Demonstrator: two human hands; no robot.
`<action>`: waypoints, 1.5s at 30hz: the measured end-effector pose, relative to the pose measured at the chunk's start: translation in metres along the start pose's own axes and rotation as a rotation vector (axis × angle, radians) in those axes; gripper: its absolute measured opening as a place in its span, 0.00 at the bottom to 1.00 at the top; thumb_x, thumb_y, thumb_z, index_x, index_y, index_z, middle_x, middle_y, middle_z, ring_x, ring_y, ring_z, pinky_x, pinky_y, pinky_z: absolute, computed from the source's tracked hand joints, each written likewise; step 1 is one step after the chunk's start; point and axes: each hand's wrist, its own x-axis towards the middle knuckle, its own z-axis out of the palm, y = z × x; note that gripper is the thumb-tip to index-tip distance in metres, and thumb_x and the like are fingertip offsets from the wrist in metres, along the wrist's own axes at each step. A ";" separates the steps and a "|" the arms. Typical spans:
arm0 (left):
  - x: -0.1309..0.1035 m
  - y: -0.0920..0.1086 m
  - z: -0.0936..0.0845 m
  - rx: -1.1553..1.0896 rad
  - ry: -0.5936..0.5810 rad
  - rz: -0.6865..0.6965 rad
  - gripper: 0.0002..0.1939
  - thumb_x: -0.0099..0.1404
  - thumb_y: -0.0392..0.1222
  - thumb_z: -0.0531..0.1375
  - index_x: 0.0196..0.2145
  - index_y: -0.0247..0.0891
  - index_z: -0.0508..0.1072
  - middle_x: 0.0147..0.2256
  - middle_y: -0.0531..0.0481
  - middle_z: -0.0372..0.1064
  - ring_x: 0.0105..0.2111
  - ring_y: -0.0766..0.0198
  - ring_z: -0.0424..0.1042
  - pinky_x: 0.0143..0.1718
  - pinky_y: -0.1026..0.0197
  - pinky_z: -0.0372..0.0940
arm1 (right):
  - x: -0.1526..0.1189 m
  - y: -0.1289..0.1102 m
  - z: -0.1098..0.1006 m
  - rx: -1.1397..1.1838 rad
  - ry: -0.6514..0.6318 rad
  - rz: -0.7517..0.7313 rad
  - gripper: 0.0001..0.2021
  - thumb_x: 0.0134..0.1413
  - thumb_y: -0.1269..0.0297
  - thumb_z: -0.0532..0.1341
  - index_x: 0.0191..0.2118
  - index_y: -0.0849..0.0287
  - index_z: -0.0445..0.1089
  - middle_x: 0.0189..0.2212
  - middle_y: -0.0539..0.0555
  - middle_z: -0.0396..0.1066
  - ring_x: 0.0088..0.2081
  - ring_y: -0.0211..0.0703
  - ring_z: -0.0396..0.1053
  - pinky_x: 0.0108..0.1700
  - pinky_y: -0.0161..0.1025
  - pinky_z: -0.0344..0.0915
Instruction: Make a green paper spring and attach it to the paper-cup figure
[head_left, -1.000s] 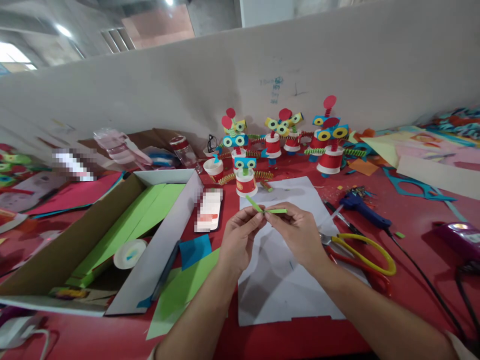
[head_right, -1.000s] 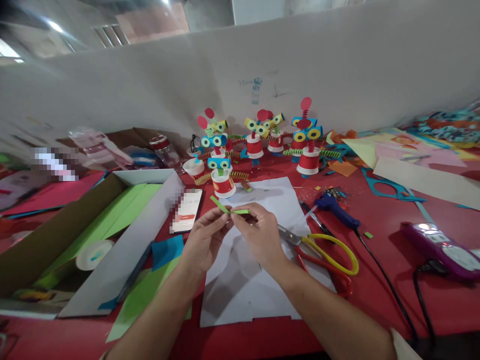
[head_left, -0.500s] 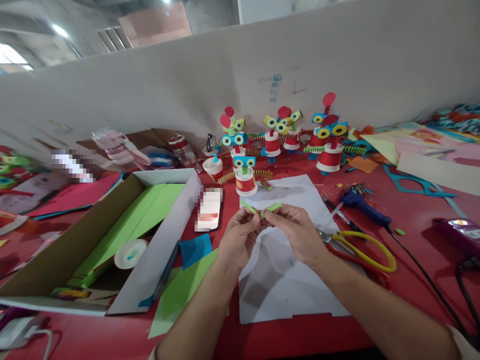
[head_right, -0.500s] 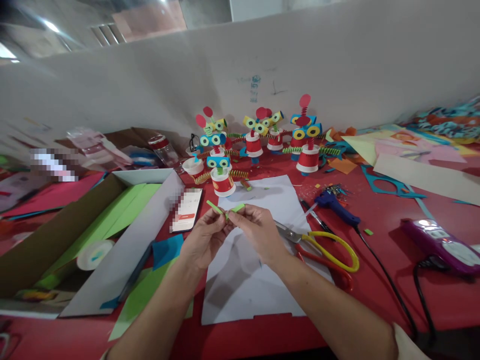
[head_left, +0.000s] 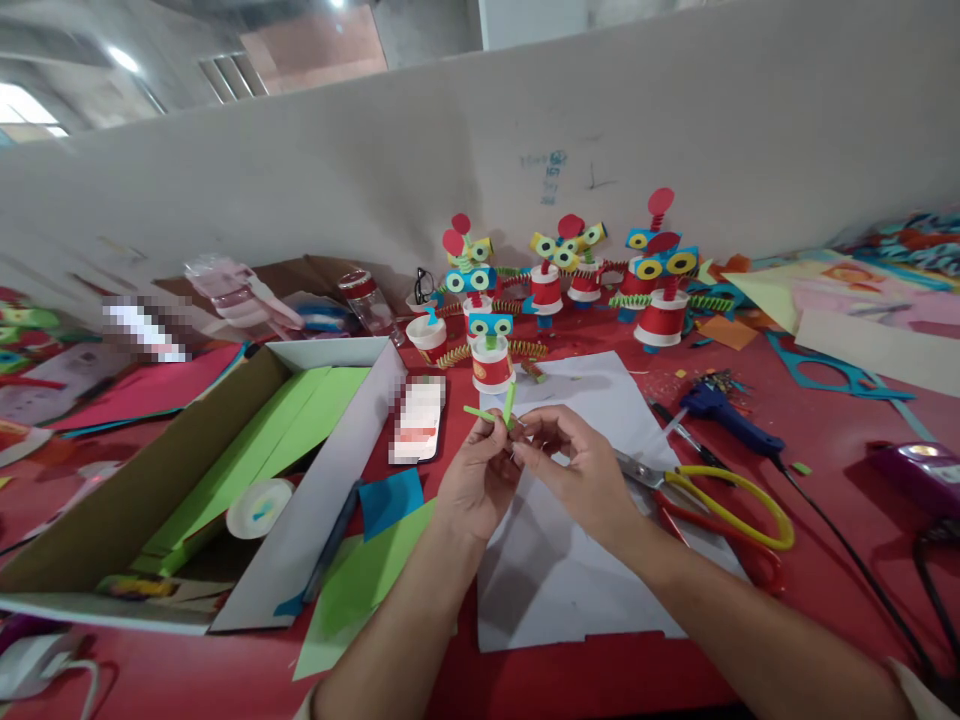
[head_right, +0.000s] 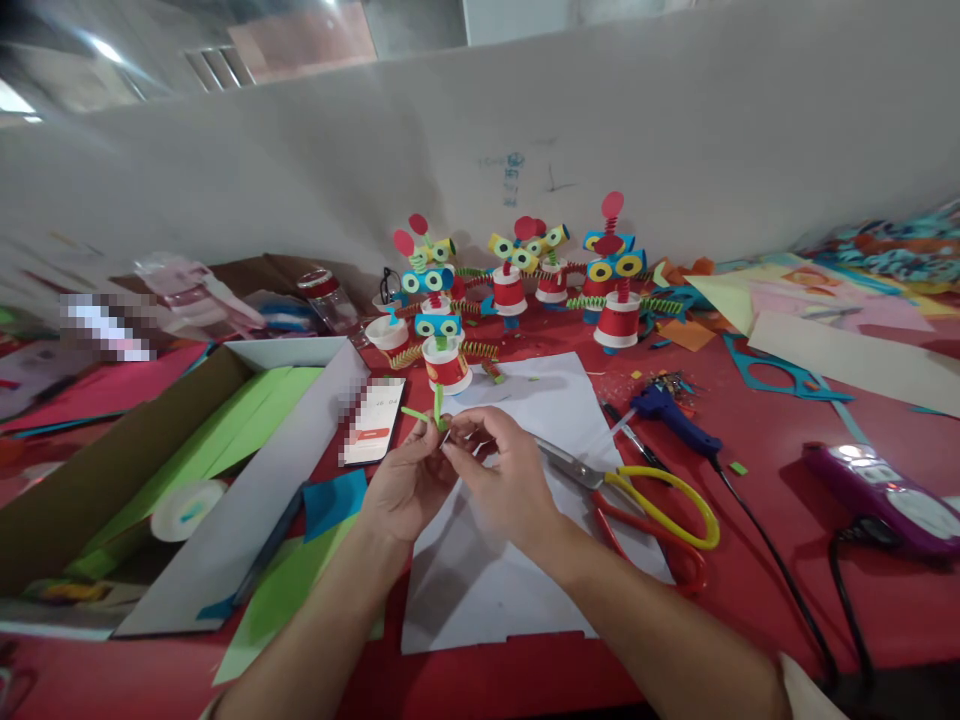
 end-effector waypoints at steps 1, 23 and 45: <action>-0.001 -0.001 0.001 -0.002 0.001 -0.009 0.10 0.47 0.30 0.70 0.26 0.37 0.74 0.27 0.55 0.72 0.27 0.72 0.71 0.29 0.70 0.66 | -0.001 0.001 0.000 -0.067 0.002 -0.061 0.10 0.50 0.71 0.64 0.40 0.54 0.72 0.36 0.50 0.72 0.34 0.39 0.69 0.39 0.38 0.66; -0.003 0.001 0.001 0.286 -0.065 0.240 0.10 0.45 0.36 0.71 0.24 0.37 0.73 0.26 0.54 0.74 0.31 0.69 0.71 0.40 0.65 0.64 | 0.005 -0.002 -0.003 0.022 0.042 -0.046 0.06 0.51 0.67 0.66 0.37 0.53 0.77 0.34 0.51 0.74 0.35 0.40 0.71 0.38 0.38 0.67; -0.002 0.007 -0.002 0.615 -0.104 0.462 0.11 0.50 0.37 0.69 0.33 0.38 0.75 0.29 0.52 0.75 0.31 0.67 0.72 0.37 0.64 0.65 | 0.005 -0.004 -0.004 0.141 0.079 0.085 0.06 0.47 0.63 0.67 0.33 0.54 0.79 0.30 0.51 0.76 0.27 0.37 0.72 0.31 0.36 0.72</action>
